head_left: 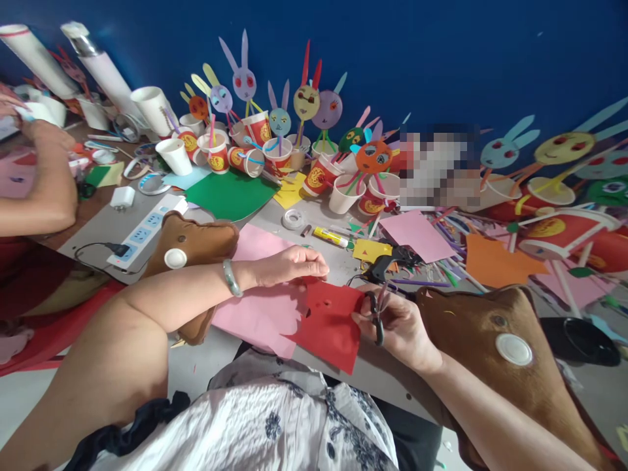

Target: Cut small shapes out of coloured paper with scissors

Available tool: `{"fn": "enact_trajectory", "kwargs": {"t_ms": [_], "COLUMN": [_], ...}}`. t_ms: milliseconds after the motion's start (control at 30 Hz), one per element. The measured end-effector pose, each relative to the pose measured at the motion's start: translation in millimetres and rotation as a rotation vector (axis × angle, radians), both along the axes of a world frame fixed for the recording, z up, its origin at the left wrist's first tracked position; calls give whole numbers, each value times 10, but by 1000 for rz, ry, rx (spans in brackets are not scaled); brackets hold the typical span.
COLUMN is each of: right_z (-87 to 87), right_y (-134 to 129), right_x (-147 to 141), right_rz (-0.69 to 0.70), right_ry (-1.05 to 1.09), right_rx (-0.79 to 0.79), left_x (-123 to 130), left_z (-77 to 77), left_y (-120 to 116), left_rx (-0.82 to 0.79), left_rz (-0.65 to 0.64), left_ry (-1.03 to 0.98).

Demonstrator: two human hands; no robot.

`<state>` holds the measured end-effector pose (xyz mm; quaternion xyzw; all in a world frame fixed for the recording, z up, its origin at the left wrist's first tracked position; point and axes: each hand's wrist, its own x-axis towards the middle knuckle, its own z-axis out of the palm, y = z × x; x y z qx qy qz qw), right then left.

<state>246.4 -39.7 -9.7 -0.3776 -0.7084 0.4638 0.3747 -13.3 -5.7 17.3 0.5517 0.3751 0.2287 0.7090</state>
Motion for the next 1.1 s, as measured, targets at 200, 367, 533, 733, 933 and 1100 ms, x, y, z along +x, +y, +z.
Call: {"fn": "enact_trajectory", "kwargs": {"t_ms": [200,367,533,733,933,1100], "right_z": [-2,-7,-64,-168,-25,1], "right_y": [11,31,63,109,55,60], "right_x": [12,10,16,91,55,10], "right_rz": [-19,-76,-214,-354,-142,52], "right_ry": [33,56,90,126,-87,-248], "right_rx": [23,-9,-36,-32,81,198], "left_x": [-4,-3,-2,-1,-9,-3], "left_z": [-82,-150,-112,-106,-117,-66], "left_y": [30,22,13,73,138,133], "left_rx": [52,-44,-57,-7,60,59], "left_rz": [-111,-189,-141,349,614,602], "left_ry": [24,18,-3,-213,-253,-298]}}
